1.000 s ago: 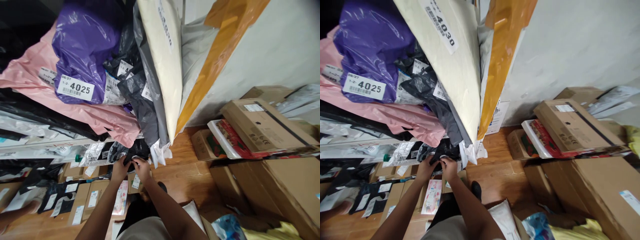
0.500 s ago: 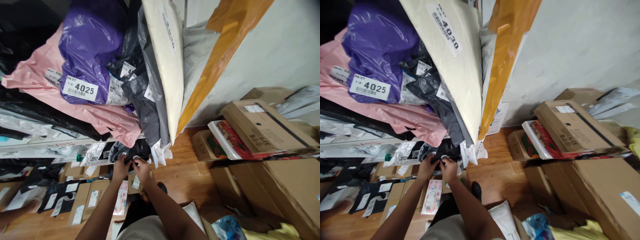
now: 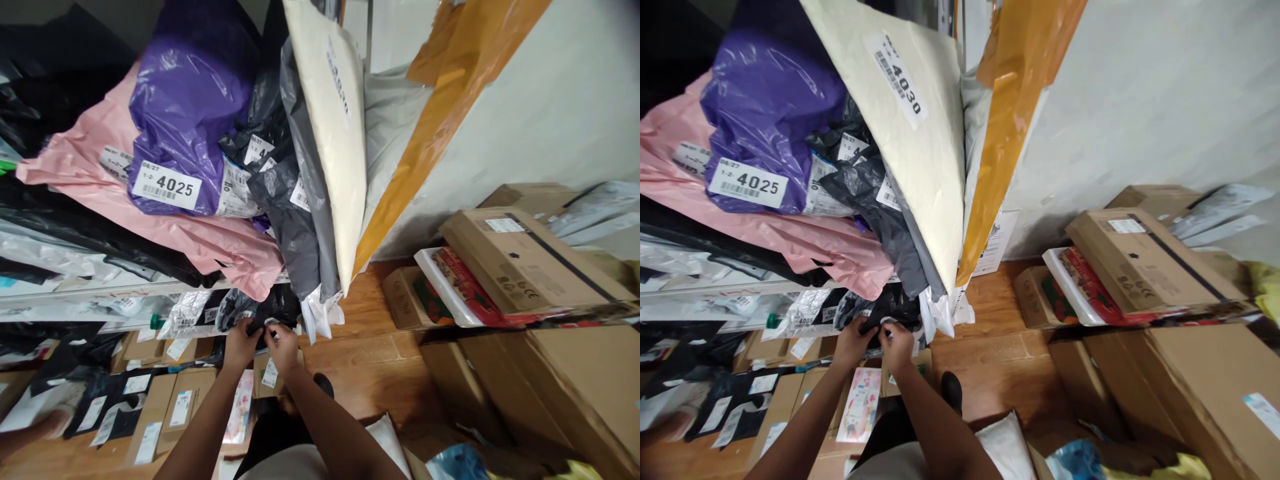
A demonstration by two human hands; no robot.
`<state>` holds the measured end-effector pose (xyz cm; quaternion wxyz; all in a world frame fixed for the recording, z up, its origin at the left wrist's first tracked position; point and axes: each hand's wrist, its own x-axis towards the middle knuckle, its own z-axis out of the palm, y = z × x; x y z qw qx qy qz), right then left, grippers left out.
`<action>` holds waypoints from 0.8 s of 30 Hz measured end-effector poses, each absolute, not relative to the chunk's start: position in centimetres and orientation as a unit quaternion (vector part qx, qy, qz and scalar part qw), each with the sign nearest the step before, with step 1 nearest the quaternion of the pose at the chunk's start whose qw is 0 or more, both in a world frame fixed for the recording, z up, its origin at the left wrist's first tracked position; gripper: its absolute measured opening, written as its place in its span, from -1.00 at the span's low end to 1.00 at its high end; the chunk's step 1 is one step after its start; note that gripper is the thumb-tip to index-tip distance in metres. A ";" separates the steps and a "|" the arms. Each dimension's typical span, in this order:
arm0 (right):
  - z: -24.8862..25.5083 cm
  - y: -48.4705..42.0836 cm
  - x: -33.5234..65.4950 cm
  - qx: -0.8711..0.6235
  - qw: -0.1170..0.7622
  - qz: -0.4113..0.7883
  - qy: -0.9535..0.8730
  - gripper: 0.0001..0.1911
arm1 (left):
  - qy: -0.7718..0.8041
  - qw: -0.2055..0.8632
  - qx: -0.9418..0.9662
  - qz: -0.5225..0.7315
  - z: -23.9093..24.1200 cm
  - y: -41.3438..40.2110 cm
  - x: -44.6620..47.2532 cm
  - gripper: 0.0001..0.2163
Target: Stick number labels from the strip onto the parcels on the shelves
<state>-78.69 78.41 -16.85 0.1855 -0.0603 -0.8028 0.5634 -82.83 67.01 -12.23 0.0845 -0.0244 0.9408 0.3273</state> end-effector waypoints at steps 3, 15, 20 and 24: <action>-17.1 78.5 -79.0 -0.052 0.180 0.587 -0.787 -0.79 | 0.936 0.080 -0.031 0.342 -12.3 66.9 -82.9 -0.83; -17.0 78.4 -78.9 -0.079 0.188 0.575 -0.792 -0.85 | 0.942 0.057 -0.036 0.327 -11.5 67.8 -82.7 -0.85; -16.7 78.1 -78.7 -0.096 0.185 0.540 -0.816 -0.84 | 0.948 0.051 -0.038 0.312 -11.5 68.2 -82.5 -0.83; -16.6 78.1 -78.9 -0.094 0.181 0.547 -0.812 -0.84 | 0.950 0.049 -0.039 0.306 -11.5 68.1 -82.5 -0.82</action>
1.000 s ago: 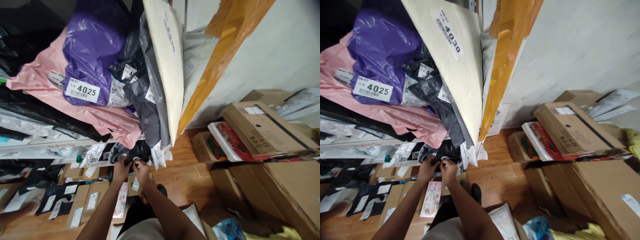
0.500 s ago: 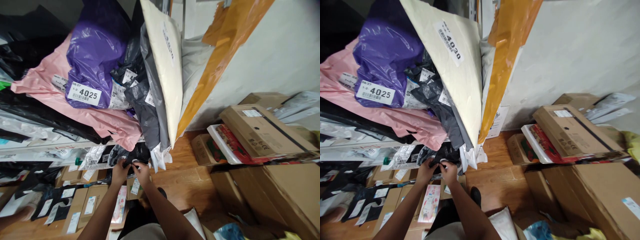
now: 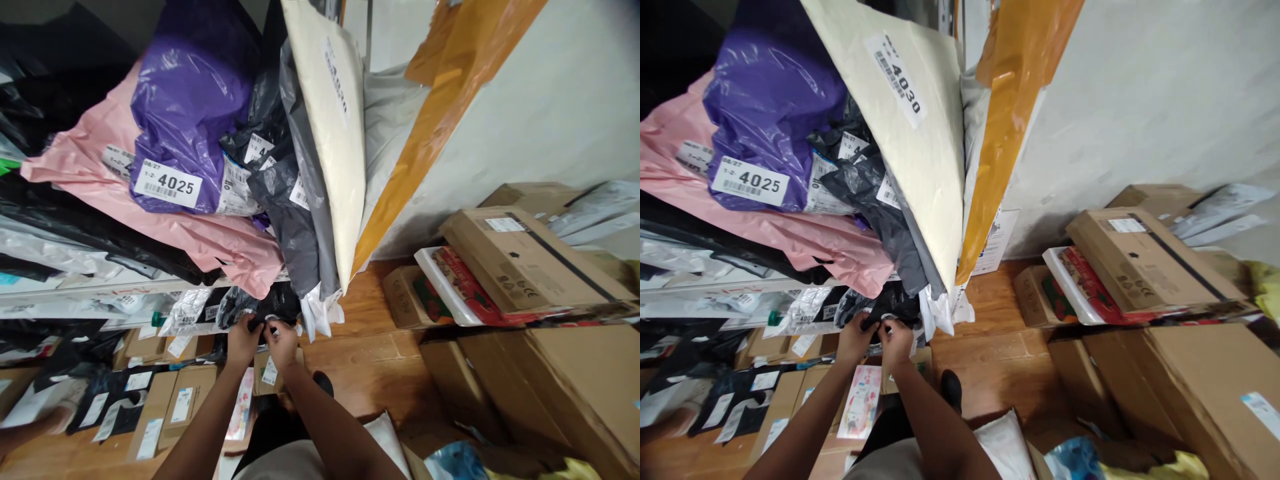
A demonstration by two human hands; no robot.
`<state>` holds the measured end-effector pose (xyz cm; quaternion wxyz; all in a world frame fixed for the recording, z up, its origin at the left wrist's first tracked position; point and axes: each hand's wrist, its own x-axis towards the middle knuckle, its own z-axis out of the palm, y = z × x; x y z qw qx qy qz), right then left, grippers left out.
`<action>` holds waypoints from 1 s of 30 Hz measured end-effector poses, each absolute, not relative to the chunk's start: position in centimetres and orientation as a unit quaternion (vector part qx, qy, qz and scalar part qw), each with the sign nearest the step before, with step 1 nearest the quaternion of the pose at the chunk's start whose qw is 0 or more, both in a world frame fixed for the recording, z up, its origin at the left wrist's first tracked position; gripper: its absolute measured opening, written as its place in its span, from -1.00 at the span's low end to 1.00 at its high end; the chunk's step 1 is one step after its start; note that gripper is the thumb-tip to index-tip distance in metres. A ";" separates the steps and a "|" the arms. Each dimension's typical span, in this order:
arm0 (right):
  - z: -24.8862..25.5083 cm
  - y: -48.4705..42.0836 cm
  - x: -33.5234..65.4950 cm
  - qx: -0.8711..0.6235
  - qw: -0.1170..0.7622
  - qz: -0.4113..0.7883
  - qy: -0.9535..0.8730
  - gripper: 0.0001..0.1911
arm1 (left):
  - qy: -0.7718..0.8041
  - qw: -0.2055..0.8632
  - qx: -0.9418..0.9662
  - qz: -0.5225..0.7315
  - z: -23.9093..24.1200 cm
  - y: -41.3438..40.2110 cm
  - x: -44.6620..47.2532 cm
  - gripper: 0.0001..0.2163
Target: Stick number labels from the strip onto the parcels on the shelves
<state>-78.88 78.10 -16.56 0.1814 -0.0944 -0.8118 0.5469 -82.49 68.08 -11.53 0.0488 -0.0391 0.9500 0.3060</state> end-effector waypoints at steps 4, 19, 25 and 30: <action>-16.7 78.2 -79.0 -0.090 0.182 0.568 -0.798 -0.84 | 0.948 0.046 -0.041 0.312 -11.7 67.9 -82.6 -0.84; -17.4 78.6 -79.2 -0.121 0.158 0.647 -0.736 -0.81 | 0.938 0.049 -0.041 0.340 -11.8 67.5 -82.8 -0.83; -17.0 78.7 -78.8 -0.070 0.169 0.599 -0.779 -0.83 | 0.943 0.055 -0.050 0.325 -11.6 67.6 -82.6 -0.83; -16.5 78.8 -79.1 -0.069 0.164 0.570 -0.802 -0.81 | 0.950 0.040 -0.039 0.308 -11.4 68.0 -82.3 -0.85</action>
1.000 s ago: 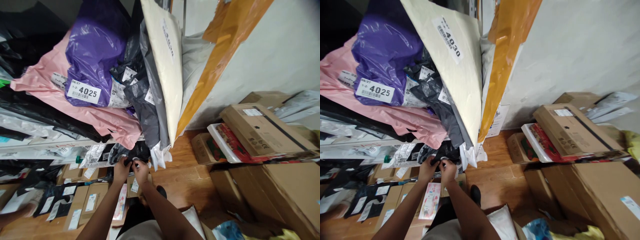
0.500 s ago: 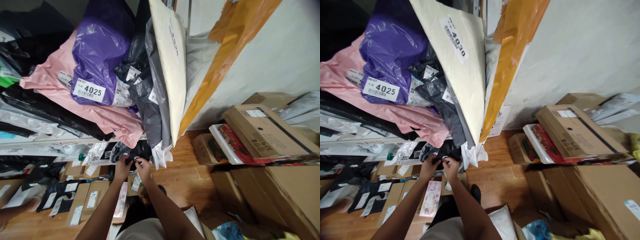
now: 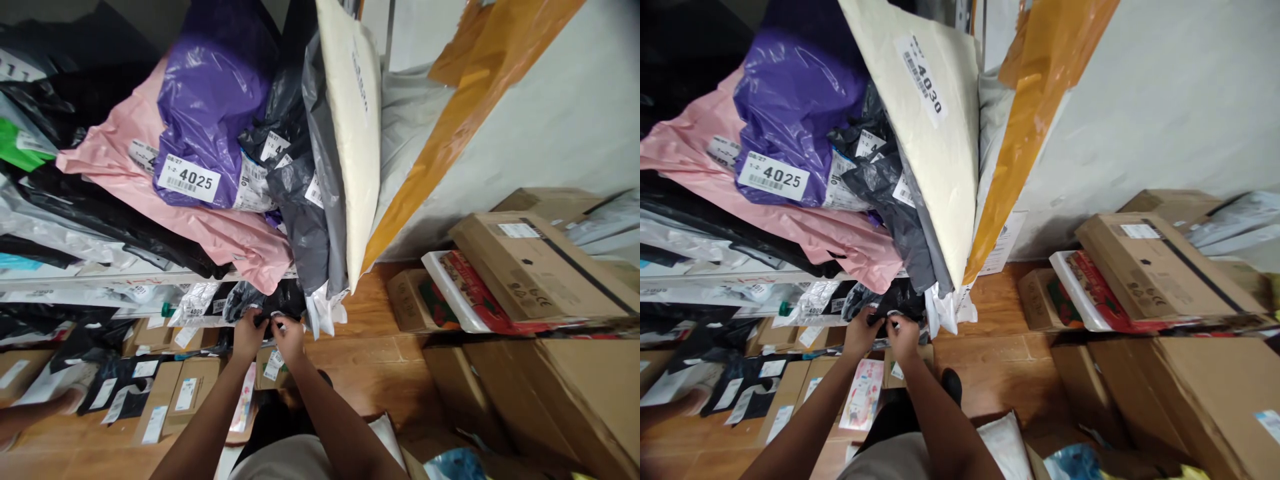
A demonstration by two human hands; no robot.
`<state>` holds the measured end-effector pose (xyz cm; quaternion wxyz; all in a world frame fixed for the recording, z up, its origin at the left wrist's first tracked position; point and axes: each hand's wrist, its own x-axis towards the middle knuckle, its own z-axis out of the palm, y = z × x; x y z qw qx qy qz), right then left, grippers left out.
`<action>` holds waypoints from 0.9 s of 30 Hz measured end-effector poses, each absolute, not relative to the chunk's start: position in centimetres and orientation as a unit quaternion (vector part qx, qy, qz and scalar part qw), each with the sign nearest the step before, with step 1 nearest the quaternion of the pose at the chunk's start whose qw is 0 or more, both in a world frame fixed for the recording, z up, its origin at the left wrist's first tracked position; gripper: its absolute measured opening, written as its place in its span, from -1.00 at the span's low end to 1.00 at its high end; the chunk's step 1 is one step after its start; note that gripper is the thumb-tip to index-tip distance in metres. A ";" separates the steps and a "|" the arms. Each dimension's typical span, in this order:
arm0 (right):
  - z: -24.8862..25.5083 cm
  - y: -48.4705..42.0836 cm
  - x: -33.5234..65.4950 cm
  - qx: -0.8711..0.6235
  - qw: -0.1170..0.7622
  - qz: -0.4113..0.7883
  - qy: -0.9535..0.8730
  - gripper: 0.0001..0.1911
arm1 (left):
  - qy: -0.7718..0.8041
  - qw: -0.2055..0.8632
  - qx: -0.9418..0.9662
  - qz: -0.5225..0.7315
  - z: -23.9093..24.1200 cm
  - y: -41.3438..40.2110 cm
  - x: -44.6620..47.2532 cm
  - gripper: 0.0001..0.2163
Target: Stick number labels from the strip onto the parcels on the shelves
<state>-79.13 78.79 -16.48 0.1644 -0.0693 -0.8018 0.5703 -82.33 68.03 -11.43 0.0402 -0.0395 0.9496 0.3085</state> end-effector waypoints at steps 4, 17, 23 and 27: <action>-16.5 78.8 -79.4 -0.088 0.172 0.566 -0.802 -0.83 | 0.949 0.045 -0.031 0.312 -11.4 68.2 -82.3 -0.86; -18.4 79.7 -80.1 -0.132 0.080 0.720 -0.677 -0.84 | 0.921 0.078 -0.014 0.381 -11.6 67.6 -83.1 -0.87; -18.4 80.0 -80.0 -0.141 0.076 0.727 -0.667 -0.83 | 0.910 0.075 -0.005 0.409 -11.8 67.2 -83.5 -0.88; -18.0 79.6 -79.4 -0.097 0.097 0.705 -0.696 -0.86 | 0.913 0.066 -0.010 0.402 -12.0 67.1 -83.5 -0.87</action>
